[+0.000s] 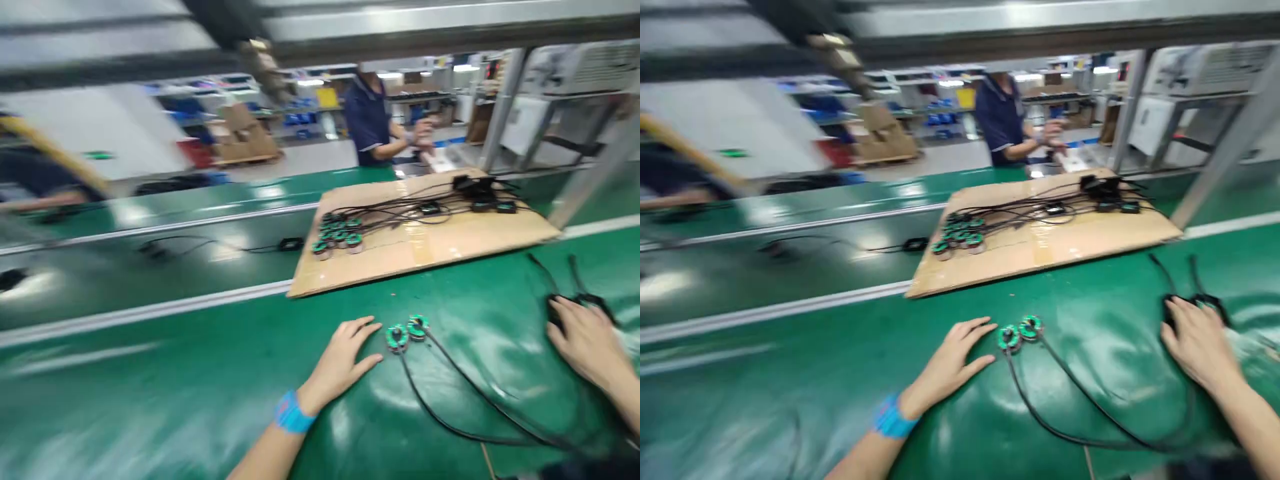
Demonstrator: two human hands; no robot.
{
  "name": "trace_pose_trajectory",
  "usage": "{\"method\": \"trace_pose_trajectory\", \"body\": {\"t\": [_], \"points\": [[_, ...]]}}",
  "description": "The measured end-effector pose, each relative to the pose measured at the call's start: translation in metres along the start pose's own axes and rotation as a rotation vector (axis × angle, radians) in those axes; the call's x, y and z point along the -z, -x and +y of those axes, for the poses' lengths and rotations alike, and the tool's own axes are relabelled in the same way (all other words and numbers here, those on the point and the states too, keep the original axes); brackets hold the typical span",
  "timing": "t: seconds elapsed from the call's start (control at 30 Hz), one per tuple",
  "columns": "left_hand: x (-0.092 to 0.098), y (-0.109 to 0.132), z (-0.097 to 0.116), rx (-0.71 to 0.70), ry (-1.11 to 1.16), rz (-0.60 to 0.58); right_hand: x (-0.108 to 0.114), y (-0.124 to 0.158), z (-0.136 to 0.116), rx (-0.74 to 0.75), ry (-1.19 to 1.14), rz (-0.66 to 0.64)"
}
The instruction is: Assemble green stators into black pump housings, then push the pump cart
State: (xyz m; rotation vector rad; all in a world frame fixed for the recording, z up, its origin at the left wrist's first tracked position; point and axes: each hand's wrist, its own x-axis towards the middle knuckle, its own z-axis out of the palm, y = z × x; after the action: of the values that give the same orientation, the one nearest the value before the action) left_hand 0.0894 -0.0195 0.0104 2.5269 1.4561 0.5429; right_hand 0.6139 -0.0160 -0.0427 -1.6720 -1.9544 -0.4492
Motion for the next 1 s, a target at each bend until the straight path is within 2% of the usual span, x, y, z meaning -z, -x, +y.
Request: {"method": "trace_pose_trajectory", "body": {"t": [0.13,0.23,0.33,0.43,0.53,0.67,0.8,0.83,0.9,0.93,1.0], "points": [[-0.005,-0.010,-0.019,-0.086,-0.056,0.046,0.014,0.003,-0.005,-0.131,0.174,0.009],[-0.010,-0.013,-0.026,-0.109,-0.065,0.103,0.010,0.006,0.002,-0.253,0.269,0.054],[-0.014,-0.011,-0.028,-0.101,-0.051,0.164,0.002,0.008,0.012,-0.312,0.295,0.039],[-0.016,-0.012,-0.031,-0.105,-0.055,0.168,-0.001,0.008,0.018,-0.308,0.289,-0.013],[-0.013,-0.012,-0.029,-0.101,-0.073,0.112,0.006,0.005,0.018,-0.285,0.267,-0.053],[-0.004,-0.009,-0.013,-0.061,-0.034,0.054,0.018,0.008,0.028,-0.275,0.202,-0.077],[-0.001,-0.007,-0.002,-0.030,0.003,0.031,0.014,0.012,0.049,-0.225,0.168,-0.072],[-0.001,-0.007,-0.001,-0.025,0.011,0.027,0.013,0.012,0.048,-0.182,0.168,-0.045],[-0.001,-0.006,-0.001,-0.021,0.031,0.017,0.017,0.007,0.030,-0.129,0.181,0.086],[-0.001,-0.006,0.000,-0.019,0.042,0.013,0.019,0.003,0.015,-0.107,0.162,0.144],[-0.002,-0.005,0.001,-0.014,0.055,0.008,0.023,-0.006,-0.025,0.040,0.029,0.152]]}}
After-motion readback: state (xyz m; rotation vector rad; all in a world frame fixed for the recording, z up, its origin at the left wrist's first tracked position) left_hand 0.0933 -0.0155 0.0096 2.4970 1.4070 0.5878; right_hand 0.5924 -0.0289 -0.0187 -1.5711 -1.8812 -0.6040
